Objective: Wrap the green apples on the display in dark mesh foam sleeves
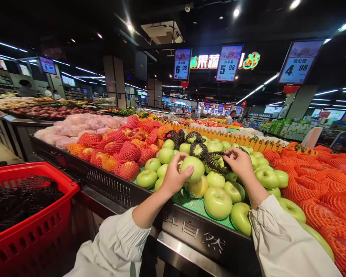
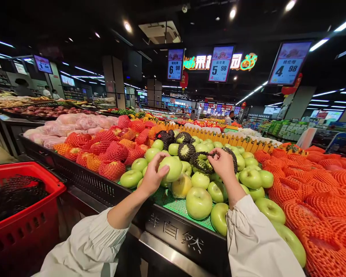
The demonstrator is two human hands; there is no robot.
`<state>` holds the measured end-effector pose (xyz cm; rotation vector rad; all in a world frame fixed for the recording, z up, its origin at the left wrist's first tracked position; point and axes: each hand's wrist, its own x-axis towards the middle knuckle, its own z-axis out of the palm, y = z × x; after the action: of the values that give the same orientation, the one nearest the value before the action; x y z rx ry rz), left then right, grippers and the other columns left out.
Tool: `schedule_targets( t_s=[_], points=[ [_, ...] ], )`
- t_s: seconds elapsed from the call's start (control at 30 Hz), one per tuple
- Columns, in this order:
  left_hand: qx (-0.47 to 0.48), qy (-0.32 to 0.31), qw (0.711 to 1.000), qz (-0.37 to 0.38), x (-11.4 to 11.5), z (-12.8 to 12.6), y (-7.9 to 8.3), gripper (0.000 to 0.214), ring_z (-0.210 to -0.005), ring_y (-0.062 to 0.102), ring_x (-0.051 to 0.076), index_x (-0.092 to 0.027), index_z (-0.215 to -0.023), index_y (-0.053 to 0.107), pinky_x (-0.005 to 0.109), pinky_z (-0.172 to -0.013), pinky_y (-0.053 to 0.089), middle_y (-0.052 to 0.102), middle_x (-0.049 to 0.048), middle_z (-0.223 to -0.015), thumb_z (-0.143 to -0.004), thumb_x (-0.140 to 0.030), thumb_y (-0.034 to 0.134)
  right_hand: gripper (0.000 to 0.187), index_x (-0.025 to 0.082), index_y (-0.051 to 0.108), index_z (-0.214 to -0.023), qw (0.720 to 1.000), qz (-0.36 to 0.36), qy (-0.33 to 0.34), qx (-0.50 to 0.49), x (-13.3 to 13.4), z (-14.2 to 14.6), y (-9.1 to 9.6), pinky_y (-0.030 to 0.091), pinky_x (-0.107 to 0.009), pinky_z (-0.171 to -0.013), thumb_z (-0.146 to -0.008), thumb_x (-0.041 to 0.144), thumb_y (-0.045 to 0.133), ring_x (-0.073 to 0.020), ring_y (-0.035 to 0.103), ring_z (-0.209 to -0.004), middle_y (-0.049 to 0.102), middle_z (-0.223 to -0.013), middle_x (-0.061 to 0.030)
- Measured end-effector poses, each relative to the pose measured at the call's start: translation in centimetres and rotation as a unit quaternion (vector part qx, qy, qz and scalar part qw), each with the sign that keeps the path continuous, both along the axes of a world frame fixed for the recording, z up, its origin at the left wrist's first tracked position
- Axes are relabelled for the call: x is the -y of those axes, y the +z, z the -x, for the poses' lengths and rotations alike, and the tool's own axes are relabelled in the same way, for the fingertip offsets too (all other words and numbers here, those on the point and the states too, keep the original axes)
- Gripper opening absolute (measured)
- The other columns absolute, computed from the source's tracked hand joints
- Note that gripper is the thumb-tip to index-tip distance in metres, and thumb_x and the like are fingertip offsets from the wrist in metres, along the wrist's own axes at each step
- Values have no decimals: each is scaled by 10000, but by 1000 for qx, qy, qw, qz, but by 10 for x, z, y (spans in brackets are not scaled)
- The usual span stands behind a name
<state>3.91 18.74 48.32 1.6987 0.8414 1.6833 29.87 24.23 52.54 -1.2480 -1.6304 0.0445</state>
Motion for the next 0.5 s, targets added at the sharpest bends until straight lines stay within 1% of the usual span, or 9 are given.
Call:
schedule_targets(
  t_s=[0.07,0.1,0.13,0.2,0.27,0.3,0.33,0.4,0.5],
  points=[
    [95,-48,992,68,-16,-13,22,533,-965,652,220,-189,-1027,576,289,-776,569,648,71,-1014,-762,-651,610,198,227,635,-758,1000,6,3,-27,0,0,0,405,-318,-568,-677,407,658,-173,521,-500,572,-523,27],
    [145,-83,979,119,-24,-19,34,540,-983,661,228,-186,-1040,586,286,-759,579,656,79,-1013,-794,-666,573,216,228,634,-765,999,10,6,-42,0,-1,0,425,-327,-577,-673,421,664,-187,558,-513,602,-545,14],
    [190,-128,957,177,-32,-25,46,553,-994,673,237,-184,-1088,590,287,-734,590,664,89,-1021,-834,-671,531,233,228,637,-776,998,15,10,-57,-1,-1,0,447,-338,-592,-667,431,669,-201,596,-533,629,-572,2],
    [274,-193,903,270,-48,-33,68,577,-964,698,243,-174,-1179,581,274,-651,603,679,106,-1009,-896,-663,460,257,222,653,-798,996,21,21,-83,-1,-2,0,482,-359,-626,-647,429,675,-223,651,-573,665,-620,-16],
    [324,-236,858,321,-60,-37,83,598,-925,713,237,-154,-1228,577,248,-584,602,684,118,-997,-926,-650,437,272,216,666,-807,994,23,32,-103,-2,-2,0,499,-368,-641,-616,409,680,-226,665,-594,679,-650,-24],
    [336,-251,846,330,-64,-37,86,602,-910,715,231,-147,-1236,582,238,-571,604,684,118,-991,-928,-647,452,278,213,669,-806,993,22,38,-113,-3,-2,0,505,-369,-644,-600,399,685,-221,662,-600,682,-659,-26],
    [340,-263,841,329,-68,-35,88,598,-898,715,223,-145,-1240,588,235,-575,612,683,115,-986,-922,-641,482,284,211,670,-803,991,21,45,-123,-3,-1,-1,509,-367,-645,-585,392,694,-215,655,-606,684,-664,-28],
    [332,-275,847,309,-72,-30,86,541,-868,714,203,-158,-1235,598,241,-609,632,681,97,-967,-895,-579,586,301,207,671,-790,987,16,63,-145,-5,1,-1,516,-357,-645,-552,381,729,-199,638,-622,683,-667,-31],
    [293,-283,870,277,-75,-19,77,430,-849,716,177,-160,-1190,612,229,-673,641,686,87,-975,-825,-354,728,351,208,666,-765,976,23,94,-197,-6,6,-1,531,-332,-618,-487,375,800,-180,617,-626,664,-649,-19]
  ],
)
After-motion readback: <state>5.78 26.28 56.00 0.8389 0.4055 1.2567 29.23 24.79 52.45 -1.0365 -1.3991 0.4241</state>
